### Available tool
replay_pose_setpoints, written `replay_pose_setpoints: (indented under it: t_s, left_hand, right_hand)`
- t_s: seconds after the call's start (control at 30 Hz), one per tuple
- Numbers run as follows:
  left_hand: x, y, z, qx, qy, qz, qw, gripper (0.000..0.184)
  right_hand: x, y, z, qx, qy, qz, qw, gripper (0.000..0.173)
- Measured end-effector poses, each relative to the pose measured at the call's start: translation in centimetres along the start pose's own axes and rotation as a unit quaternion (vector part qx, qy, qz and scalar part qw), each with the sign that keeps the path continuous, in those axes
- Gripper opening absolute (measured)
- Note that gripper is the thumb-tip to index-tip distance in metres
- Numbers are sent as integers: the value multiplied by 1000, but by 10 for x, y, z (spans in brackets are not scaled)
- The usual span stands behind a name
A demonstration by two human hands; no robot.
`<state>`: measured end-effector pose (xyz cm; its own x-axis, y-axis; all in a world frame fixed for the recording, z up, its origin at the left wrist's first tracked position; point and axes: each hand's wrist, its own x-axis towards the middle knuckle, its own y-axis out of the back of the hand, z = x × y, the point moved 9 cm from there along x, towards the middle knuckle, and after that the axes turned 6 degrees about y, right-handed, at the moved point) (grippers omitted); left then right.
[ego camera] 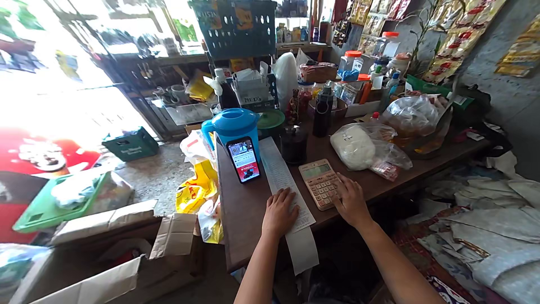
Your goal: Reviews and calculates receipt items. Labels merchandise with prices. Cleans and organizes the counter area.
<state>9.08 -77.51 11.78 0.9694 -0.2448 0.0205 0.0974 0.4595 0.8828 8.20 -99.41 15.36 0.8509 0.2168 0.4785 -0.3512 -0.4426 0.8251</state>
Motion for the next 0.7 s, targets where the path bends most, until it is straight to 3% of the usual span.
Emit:
replay_pose_setpoints:
  t_s: [0.47,0.7]
  left_hand:
    - [-1,-1,1,-1,-4,9,1000,48]
    - [-1,0,2,2,0,4,1000,49]
  right_hand:
    - [-41,-5,31,103,-35,33,994,54]
    - [-43,-6,32,113,-32,66,991,60]
